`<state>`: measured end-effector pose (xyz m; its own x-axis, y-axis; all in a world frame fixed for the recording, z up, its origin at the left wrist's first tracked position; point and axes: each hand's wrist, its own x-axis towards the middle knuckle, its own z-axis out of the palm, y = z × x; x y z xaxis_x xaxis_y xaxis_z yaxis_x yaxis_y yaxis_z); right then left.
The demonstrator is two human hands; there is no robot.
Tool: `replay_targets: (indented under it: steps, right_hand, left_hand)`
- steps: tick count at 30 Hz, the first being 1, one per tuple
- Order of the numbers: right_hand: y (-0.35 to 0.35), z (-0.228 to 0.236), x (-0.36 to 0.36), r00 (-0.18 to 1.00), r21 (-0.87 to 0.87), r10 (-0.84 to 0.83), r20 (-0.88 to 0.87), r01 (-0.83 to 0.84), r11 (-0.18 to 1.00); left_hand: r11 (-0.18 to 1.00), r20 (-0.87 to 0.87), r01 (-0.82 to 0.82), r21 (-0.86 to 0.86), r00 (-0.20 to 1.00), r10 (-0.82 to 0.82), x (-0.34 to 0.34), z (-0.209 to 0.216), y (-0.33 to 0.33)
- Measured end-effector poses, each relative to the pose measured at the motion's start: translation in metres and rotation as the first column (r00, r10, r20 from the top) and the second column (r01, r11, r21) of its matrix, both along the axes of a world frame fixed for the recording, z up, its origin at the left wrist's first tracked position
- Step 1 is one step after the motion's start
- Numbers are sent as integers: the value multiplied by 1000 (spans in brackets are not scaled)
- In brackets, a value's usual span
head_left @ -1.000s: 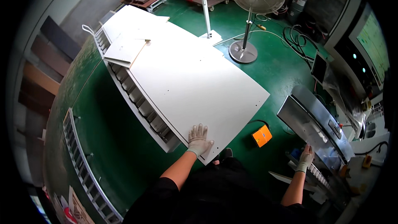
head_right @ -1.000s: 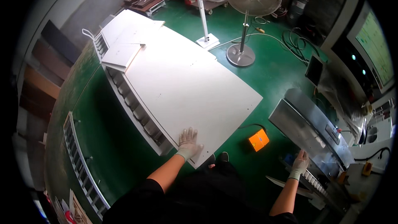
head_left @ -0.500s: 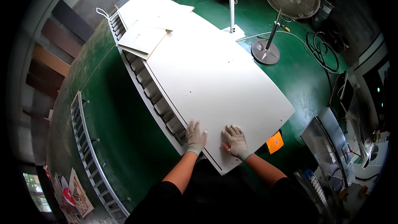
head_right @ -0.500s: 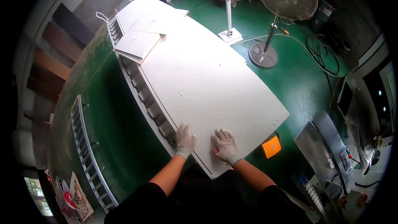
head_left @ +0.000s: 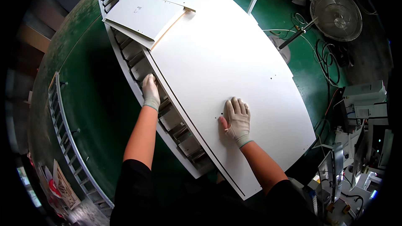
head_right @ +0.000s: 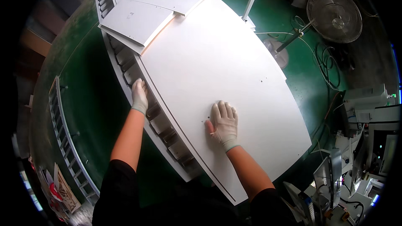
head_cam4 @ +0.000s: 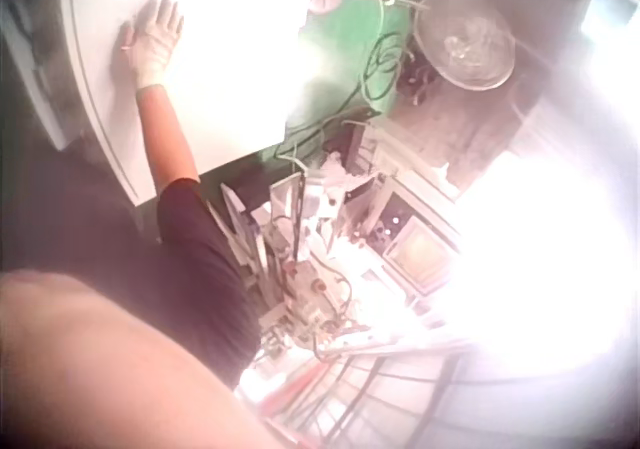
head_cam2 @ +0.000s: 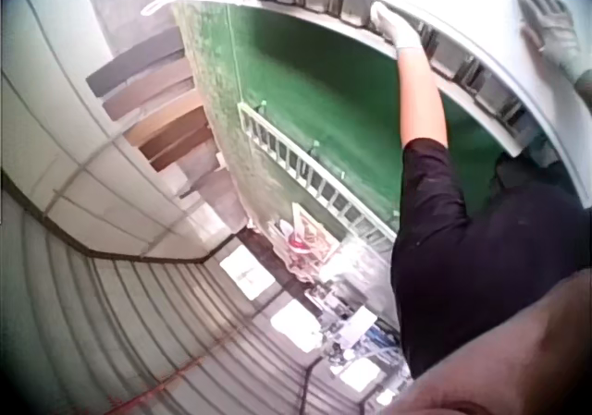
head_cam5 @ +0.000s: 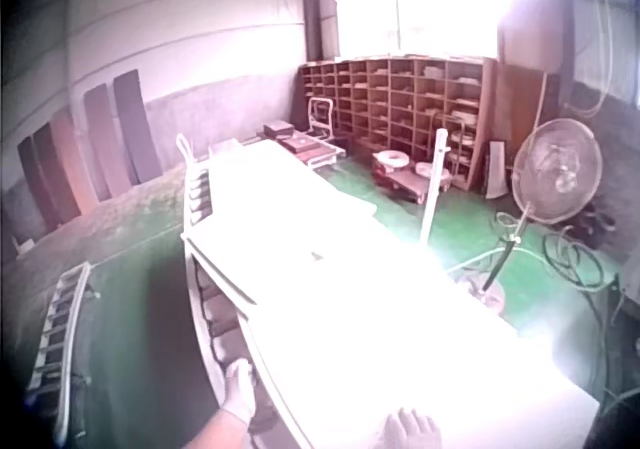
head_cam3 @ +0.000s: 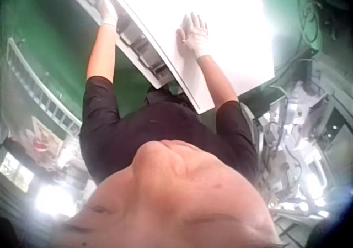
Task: The person, wearing gloves, picks up white rectangular panels from a stack and feeds them one at a time into an automated edge-banding or processing machine. The person aligns each panel with the machine's conveyor, presses a button on a control unit, and ensures the panel is correctly pulled into the machine.
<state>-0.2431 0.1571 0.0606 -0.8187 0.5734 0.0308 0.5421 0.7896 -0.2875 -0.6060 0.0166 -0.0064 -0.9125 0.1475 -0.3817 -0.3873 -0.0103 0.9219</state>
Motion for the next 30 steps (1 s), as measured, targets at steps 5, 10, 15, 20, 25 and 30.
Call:
replay_targets:
  steps: [5,10,15,20,25,30]
  right_hand:
    - [14,-4,-30,998,-52,-55,38,56,997]
    - [17,-5,-27,999,-80,-39,34,41,996]
    - [20,-2,-33,998,-84,-31,50,35,996]
    - [21,-1,-33,997,-90,-26,74,33,995]
    - [23,-2,-31,998,-76,-16,68,21,997]
    - [21,0,-30,997,-108,-38,69,46,993]
  left_hand:
    - [988,-142,115,-106,981,-130,-150,16,58]
    - [966,-134,103,-238,981,-138,-244,8,99]
    - [974,-64,155,-165,984,-167,-275,1,100]
    - [979,103,164,-122,983,-151,-270,18,87]
    - [964,259,255,-69,938,-230,-267,21,74]
    - [941,302,336,36,894,-331,-256,6,44]
